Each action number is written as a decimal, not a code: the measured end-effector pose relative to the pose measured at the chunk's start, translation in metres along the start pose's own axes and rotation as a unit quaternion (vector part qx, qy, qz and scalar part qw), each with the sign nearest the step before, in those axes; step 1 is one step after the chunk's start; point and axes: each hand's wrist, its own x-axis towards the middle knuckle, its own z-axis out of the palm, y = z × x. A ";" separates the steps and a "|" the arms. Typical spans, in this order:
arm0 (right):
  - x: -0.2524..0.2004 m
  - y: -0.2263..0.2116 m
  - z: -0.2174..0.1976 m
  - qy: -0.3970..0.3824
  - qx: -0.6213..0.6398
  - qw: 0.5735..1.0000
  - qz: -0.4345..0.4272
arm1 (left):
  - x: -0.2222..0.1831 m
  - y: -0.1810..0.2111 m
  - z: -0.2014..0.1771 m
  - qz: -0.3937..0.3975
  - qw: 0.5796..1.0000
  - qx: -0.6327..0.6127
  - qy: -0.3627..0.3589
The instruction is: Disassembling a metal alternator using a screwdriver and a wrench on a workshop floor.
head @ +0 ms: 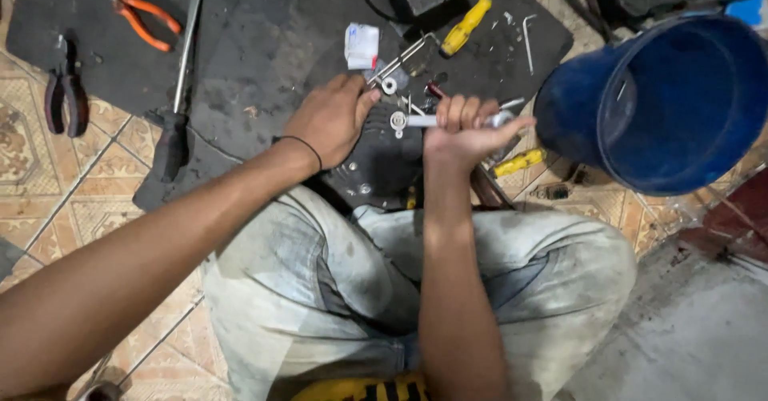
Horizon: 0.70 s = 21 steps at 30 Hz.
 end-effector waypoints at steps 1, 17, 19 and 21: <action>0.004 0.004 -0.003 -0.002 0.001 1.000 0.010 | -0.002 -0.004 0.001 -0.014 1.000 -0.004 -0.013; 0.000 -0.010 0.004 -0.131 -0.094 0.987 0.003 | 0.051 -0.020 0.007 0.314 0.901 -0.282 -0.102; 0.002 -0.008 -0.001 -0.126 -0.094 0.988 0.015 | 0.054 -0.028 0.011 0.351 0.912 -0.201 -0.071; -0.008 -0.007 0.007 -0.132 -0.097 0.986 0.014 | 0.043 -0.026 0.010 0.321 0.924 -0.200 -0.051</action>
